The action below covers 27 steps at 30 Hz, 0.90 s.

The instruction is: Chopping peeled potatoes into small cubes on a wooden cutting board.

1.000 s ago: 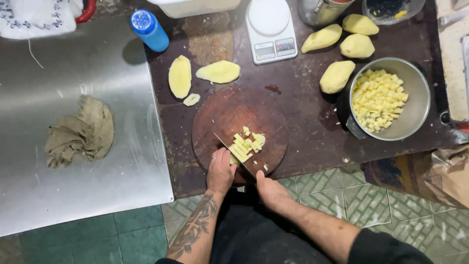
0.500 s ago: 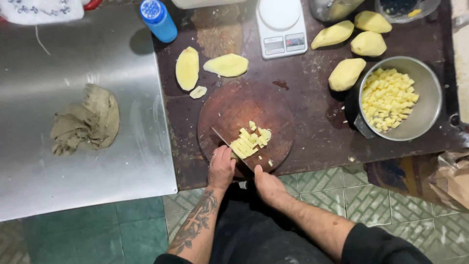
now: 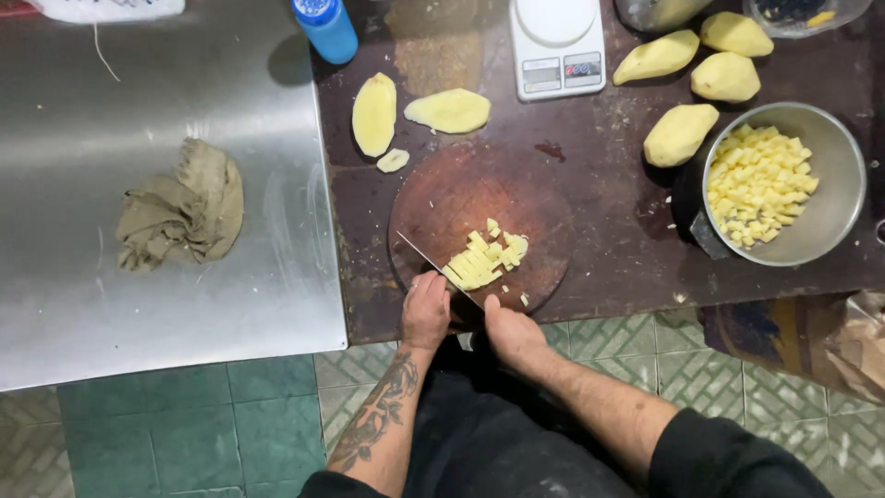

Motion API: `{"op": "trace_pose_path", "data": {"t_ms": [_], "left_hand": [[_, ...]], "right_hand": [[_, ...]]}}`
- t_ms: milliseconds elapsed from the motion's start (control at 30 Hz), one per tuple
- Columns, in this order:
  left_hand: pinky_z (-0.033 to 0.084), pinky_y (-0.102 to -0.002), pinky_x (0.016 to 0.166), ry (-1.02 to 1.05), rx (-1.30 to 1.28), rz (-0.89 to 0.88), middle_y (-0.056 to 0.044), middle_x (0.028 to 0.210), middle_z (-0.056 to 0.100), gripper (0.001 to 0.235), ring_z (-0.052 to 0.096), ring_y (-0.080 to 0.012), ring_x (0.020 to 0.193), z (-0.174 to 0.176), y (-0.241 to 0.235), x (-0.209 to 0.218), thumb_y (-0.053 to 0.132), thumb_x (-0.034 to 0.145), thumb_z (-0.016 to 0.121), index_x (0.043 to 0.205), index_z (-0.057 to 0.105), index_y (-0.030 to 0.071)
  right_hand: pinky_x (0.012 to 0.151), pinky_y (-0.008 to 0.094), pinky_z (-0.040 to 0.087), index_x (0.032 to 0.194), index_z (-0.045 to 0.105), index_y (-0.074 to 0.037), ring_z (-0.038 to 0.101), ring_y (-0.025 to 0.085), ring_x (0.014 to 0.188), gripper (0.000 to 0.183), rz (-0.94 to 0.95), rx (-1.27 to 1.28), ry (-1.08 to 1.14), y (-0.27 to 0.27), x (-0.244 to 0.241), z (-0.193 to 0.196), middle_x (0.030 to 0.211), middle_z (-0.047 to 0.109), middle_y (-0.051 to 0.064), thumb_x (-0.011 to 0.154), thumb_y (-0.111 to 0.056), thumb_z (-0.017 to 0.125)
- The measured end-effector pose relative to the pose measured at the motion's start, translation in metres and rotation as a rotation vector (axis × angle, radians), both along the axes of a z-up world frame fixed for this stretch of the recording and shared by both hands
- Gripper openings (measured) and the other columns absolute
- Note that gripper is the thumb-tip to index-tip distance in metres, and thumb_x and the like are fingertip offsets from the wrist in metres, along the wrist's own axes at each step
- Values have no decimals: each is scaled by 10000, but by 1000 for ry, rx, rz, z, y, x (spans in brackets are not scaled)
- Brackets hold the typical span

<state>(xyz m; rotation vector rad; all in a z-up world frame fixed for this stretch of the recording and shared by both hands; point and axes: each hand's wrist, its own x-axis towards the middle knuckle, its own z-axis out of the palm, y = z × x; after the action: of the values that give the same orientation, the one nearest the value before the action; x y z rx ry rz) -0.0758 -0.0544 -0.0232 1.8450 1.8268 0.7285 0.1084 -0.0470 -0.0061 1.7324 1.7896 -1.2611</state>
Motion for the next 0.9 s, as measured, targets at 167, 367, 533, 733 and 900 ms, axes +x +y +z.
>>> {"op": "trace_pose_path", "data": {"t_ms": [167,367,533,733,900], "left_hand": [[514,-462,926,-26,53,20,-159,1123,652,285,602,-379,1090,-17,5,-1,16,783,649,1068,652,20],[514,-460,943,8,36,49,-167,1105,652,192,608,-384,1075,-14,1,1,18,819,645,1011,641,14],[501,-466,953,-30,94,-12,-185,1137,659,171,611,-398,1082,-20,7,3,51,844,658,1010,641,15],[376,-529,1133,-145,139,-111,-300,1496,465,723,417,-490,1391,29,70,25,330,797,807,1359,555,-48],[284,-601,1186,56,14,-374,-197,1525,457,876,325,-492,1450,21,97,58,520,639,868,1384,608,140]], "right_hand": [[879,583,519,1107,491,-45,682,474,1018,268,93,-13,-43,13,5,57,1040,725,254,1000,-248,353],[838,592,519,1056,500,-49,677,480,978,203,54,32,11,-13,15,-27,1008,723,270,1068,-225,399],[786,579,530,1114,459,-61,686,471,922,228,109,66,0,10,34,48,949,730,247,997,-249,515],[686,488,566,1092,587,-90,753,393,810,343,-348,189,164,-7,150,12,831,759,160,931,-392,603],[740,467,547,1095,666,-70,730,393,851,362,-564,261,19,-16,142,-21,877,748,186,968,-402,597]]}}
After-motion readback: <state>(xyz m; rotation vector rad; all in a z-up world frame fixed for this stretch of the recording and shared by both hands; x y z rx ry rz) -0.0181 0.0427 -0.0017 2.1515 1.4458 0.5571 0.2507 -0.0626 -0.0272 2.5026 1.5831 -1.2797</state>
